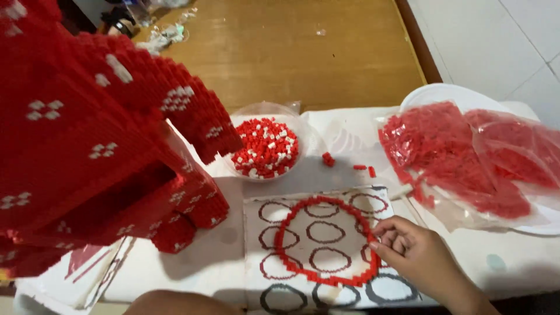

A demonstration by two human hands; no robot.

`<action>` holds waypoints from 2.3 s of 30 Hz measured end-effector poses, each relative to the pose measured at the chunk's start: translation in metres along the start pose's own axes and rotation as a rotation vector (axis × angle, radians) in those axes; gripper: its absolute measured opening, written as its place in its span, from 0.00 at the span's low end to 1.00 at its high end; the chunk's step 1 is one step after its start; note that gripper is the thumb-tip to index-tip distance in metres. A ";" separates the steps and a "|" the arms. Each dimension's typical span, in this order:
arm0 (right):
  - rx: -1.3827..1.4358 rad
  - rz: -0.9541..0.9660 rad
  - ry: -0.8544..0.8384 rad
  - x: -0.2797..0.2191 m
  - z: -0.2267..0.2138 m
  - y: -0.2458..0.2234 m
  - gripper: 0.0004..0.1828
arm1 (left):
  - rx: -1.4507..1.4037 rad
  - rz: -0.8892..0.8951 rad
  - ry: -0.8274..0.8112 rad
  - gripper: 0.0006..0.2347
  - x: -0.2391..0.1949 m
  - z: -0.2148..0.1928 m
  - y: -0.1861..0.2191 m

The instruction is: Assembling a red bear-like figure using small interlocking plastic blocks and a small tapping tool.

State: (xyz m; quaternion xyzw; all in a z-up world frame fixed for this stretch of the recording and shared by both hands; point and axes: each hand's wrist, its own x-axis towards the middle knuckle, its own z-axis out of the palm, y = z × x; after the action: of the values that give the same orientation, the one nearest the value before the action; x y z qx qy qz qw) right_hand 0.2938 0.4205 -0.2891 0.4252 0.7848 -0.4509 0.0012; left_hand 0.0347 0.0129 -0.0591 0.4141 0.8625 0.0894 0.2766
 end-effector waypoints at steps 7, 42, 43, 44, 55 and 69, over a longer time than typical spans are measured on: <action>0.024 -0.087 0.065 -0.004 0.012 0.002 0.08 | 0.018 -0.155 -0.068 0.20 0.097 0.142 0.147; -1.063 -0.360 -0.312 0.063 -0.009 -0.100 0.16 | -0.074 1.121 0.101 0.03 0.246 0.184 0.072; -1.004 -0.357 -0.315 0.060 -0.009 -0.098 0.14 | -0.092 1.146 0.104 0.03 0.245 0.188 0.071; -1.003 -0.350 -0.325 0.063 -0.008 -0.090 0.14 | -0.101 1.144 0.095 0.03 0.246 0.191 0.071; -0.718 -0.145 -0.078 0.059 -0.002 -0.108 0.21 | -0.163 0.818 0.515 0.02 0.244 0.167 0.059; 0.052 -0.383 -0.051 0.067 -0.006 -0.081 0.12 | -0.332 0.595 0.500 0.06 0.228 0.171 0.069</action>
State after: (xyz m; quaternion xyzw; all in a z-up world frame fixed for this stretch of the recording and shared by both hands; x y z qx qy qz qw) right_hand 0.1988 0.4504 -0.2540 0.2563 0.8391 -0.4738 -0.0758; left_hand 0.0600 0.2185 -0.2662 0.5607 0.7197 0.4007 0.0838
